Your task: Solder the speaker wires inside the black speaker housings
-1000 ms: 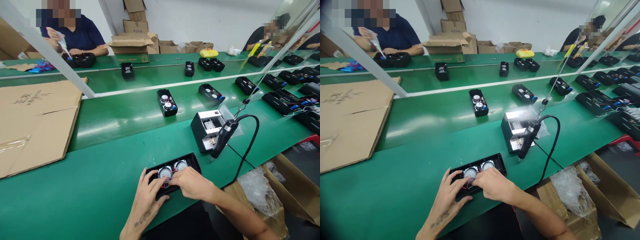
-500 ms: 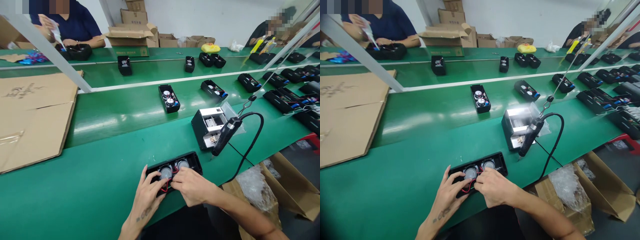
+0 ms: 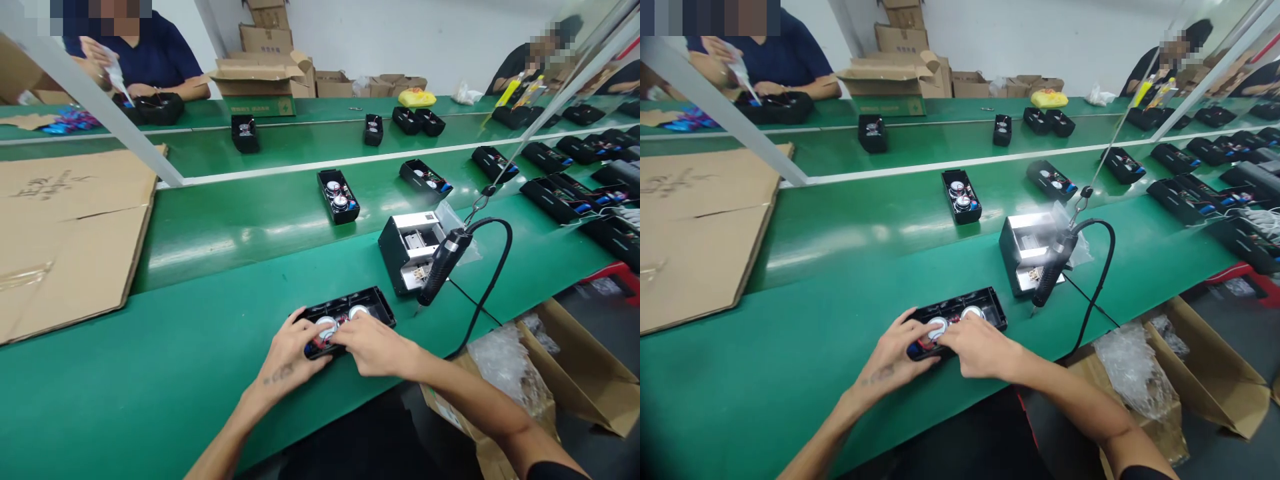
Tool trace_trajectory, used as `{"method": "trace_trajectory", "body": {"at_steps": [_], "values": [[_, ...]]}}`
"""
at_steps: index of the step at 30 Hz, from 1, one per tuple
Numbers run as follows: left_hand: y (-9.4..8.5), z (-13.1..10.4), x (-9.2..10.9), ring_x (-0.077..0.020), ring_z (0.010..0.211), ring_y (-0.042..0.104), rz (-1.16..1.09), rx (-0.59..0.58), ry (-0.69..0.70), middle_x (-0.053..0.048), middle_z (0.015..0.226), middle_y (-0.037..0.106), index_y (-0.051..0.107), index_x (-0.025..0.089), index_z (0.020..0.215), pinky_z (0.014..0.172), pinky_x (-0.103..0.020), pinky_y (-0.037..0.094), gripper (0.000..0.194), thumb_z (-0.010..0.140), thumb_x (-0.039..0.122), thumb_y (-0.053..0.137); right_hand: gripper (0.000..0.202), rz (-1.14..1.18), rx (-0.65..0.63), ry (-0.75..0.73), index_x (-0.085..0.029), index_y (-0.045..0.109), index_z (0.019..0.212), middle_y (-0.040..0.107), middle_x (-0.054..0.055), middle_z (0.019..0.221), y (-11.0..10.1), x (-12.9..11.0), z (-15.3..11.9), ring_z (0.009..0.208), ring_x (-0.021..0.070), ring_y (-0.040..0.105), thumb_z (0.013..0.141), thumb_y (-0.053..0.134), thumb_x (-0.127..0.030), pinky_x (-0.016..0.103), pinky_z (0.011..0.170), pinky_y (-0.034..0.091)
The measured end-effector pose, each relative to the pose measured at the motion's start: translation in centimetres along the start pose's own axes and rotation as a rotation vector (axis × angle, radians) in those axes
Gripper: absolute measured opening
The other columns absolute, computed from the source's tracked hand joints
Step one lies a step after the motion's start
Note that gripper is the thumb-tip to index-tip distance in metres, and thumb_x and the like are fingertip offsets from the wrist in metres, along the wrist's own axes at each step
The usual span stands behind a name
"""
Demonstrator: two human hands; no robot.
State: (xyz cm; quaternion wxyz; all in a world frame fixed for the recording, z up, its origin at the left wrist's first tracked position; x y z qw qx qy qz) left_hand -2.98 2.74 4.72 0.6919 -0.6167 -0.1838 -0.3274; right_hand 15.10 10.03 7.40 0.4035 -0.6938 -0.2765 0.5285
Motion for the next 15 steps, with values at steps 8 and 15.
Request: {"method": "trace_trajectory", "body": {"at_steps": [8,15], "values": [[-2.6,4.6,-1.7,-0.0184,0.073,0.073,-0.243,-0.223,-0.367,0.002,0.081,0.077,0.081,0.025,0.107,0.068,-0.027,0.057,0.048,0.063,0.041,0.092,0.040,0.224,-0.117,0.131,-0.022,0.085,0.114,0.083,0.002,0.086,-4.6,2.2,4.7,0.082,0.0234,0.077,0.077,0.076,-0.009,0.026,0.065,0.042],[-2.2,4.5,-2.2,-0.0171,0.075,0.072,-0.335,-0.255,-0.410,0.003,0.081,0.074,0.080,0.025,0.113,0.070,-0.026,0.056,0.054,0.062,0.039,0.091,0.039,0.063,-0.067,0.124,-0.017,0.082,0.120,0.083,0.009,0.087,-3.4,1.4,4.1,0.083,0.0282,0.078,0.081,0.078,-0.017,0.030,0.064,0.041]]}}
Point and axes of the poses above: each hand's wrist, its own z-axis towards the middle knuckle, its own y-axis out of the palm, x = y × z, the point moved 4 cm from there along z, towards the middle knuckle
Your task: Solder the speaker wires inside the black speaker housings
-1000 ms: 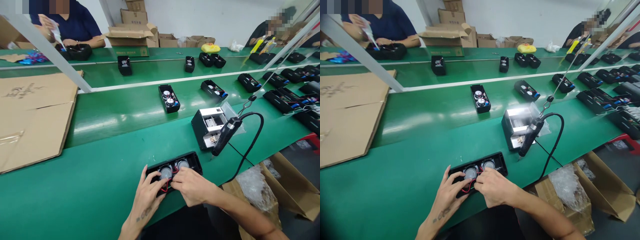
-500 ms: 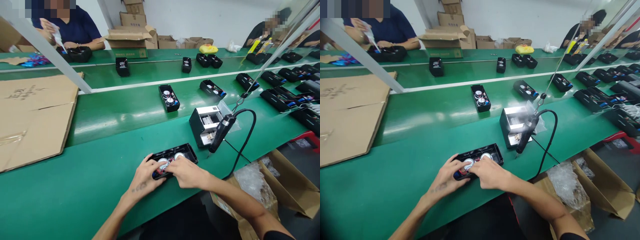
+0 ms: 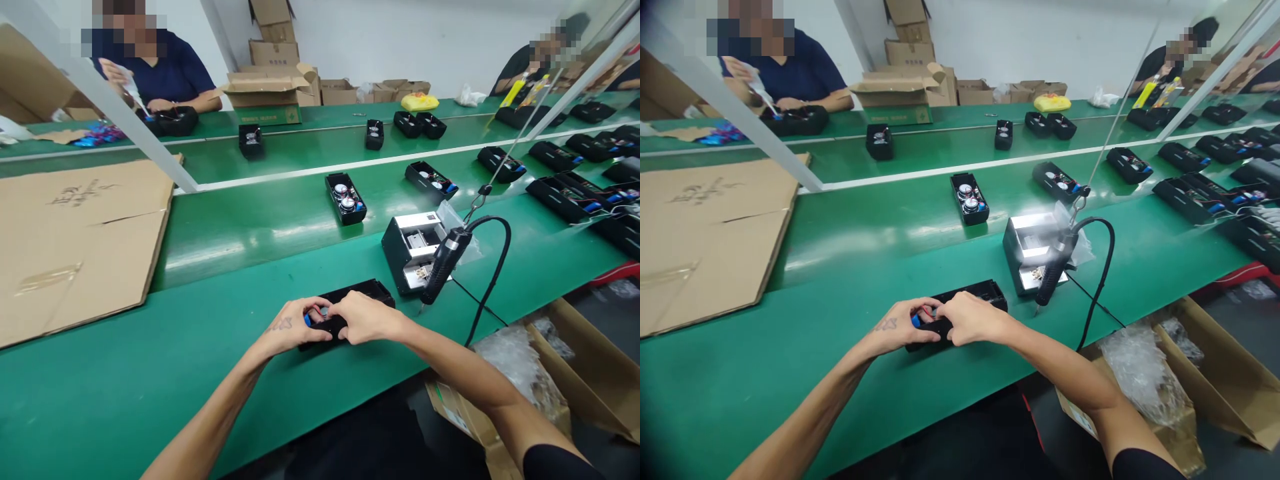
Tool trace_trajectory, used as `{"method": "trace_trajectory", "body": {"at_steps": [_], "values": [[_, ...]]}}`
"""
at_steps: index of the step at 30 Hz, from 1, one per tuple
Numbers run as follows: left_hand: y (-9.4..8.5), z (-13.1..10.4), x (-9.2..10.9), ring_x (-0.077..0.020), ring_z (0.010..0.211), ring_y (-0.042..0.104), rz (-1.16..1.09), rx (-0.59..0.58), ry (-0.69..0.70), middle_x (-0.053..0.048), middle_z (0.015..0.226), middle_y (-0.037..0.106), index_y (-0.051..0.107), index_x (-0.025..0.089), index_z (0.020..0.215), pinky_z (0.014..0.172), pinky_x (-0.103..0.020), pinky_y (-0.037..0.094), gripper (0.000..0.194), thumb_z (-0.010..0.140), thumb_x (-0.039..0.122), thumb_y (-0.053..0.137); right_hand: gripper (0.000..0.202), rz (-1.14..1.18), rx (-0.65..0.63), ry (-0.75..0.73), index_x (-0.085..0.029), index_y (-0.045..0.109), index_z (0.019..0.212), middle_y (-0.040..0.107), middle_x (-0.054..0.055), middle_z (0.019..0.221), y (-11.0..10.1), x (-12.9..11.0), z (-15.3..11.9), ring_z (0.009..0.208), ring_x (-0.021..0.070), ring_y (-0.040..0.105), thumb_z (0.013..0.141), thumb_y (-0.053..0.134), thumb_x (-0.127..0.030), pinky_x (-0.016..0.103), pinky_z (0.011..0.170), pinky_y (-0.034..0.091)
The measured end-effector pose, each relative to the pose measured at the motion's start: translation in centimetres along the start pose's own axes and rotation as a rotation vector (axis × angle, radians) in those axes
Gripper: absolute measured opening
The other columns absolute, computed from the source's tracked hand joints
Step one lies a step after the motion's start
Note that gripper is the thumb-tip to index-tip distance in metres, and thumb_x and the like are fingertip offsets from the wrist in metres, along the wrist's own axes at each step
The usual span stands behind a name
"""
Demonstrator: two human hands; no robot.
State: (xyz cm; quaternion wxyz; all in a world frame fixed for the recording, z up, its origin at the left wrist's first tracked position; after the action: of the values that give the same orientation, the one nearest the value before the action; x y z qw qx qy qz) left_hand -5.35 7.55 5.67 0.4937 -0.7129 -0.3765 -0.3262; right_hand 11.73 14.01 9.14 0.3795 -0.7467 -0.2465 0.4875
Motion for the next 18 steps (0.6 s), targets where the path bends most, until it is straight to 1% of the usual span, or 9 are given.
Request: {"method": "trace_trajectory", "body": {"at_steps": [3,6,9,11,13,15,18], "values": [[0.0,0.2,-0.4,-0.0168,0.076,0.071,-0.025,0.003,-0.007,0.004,0.081,0.074,0.079,0.025,0.115,0.073,-0.027,0.056,0.057,0.061,0.038,0.092,0.038,-0.096,0.009,0.014,-0.014,0.081,0.121,0.083,0.012,0.091,0.4,-0.4,0.1,0.087,0.0308,0.079,0.083,0.077,-0.017,0.031,0.067,0.043],[0.0,0.4,-0.6,-0.0165,0.075,0.070,-0.035,0.002,-0.016,0.005,0.080,0.073,0.079,0.026,0.113,0.072,-0.027,0.054,0.056,0.061,0.038,0.092,0.037,-0.043,-0.023,0.031,-0.019,0.081,0.119,0.083,0.009,0.089,0.2,-0.6,0.5,0.084,0.0284,0.078,0.084,0.074,-0.015,0.030,0.063,0.040],[-0.1,0.4,-0.7,-0.0157,0.073,0.068,-0.043,-0.002,-0.019,0.005,0.079,0.072,0.078,0.025,0.108,0.070,-0.027,0.053,0.050,0.061,0.036,0.092,0.031,-0.024,-0.042,0.043,-0.020,0.082,0.112,0.081,0.008,0.084,-0.1,-0.9,0.9,0.080,0.0272,0.077,0.083,0.073,-0.014,0.031,0.062,0.039],[0.0,0.4,-0.7,-0.0154,0.073,0.067,-0.057,-0.006,-0.016,0.006,0.078,0.070,0.077,0.024,0.104,0.070,-0.027,0.053,0.047,0.061,0.036,0.092,0.027,-0.065,-0.033,0.064,-0.019,0.082,0.107,0.081,0.009,0.082,-0.1,-1.0,0.9,0.081,0.0288,0.077,0.081,0.075,-0.017,0.032,0.066,0.041],[0.1,0.4,-0.8,-0.0155,0.074,0.067,-0.073,-0.006,-0.011,0.005,0.079,0.071,0.074,0.023,0.102,0.072,-0.027,0.054,0.047,0.061,0.036,0.092,0.025,-0.122,-0.002,0.078,-0.017,0.082,0.105,0.080,0.011,0.083,0.2,-1.1,0.8,0.085,0.0303,0.076,0.081,0.077,-0.022,0.034,0.074,0.044],[0.2,0.4,-0.9,-0.0157,0.076,0.067,-0.082,-0.004,-0.005,0.004,0.081,0.072,0.072,0.023,0.098,0.074,-0.028,0.055,0.045,0.061,0.037,0.092,0.026,-0.166,0.028,0.076,-0.016,0.081,0.106,0.080,0.012,0.086,0.6,-1.1,0.7,0.086,0.0293,0.076,0.082,0.078,-0.024,0.035,0.081,0.046],[0.3,0.2,-0.7,-0.0164,0.077,0.068,-0.066,-0.002,0.015,0.003,0.081,0.072,0.070,0.023,0.093,0.073,-0.028,0.056,0.041,0.061,0.038,0.091,0.026,-0.193,0.035,0.043,-0.016,0.081,0.110,0.080,0.012,0.090,1.4,-1.2,0.5,0.084,0.0261,0.074,0.085,0.076,-0.023,0.036,0.084,0.046]]}}
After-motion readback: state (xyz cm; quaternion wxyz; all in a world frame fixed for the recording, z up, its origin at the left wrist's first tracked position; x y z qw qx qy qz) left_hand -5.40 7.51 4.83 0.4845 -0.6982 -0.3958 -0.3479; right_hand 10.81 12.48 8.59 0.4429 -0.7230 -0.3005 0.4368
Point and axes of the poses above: each hand's wrist, its own z-axis towards the middle knuckle, its own y-axis out of the palm, x = y × z, the point moved 4 cm from there along z, towards the middle knuckle
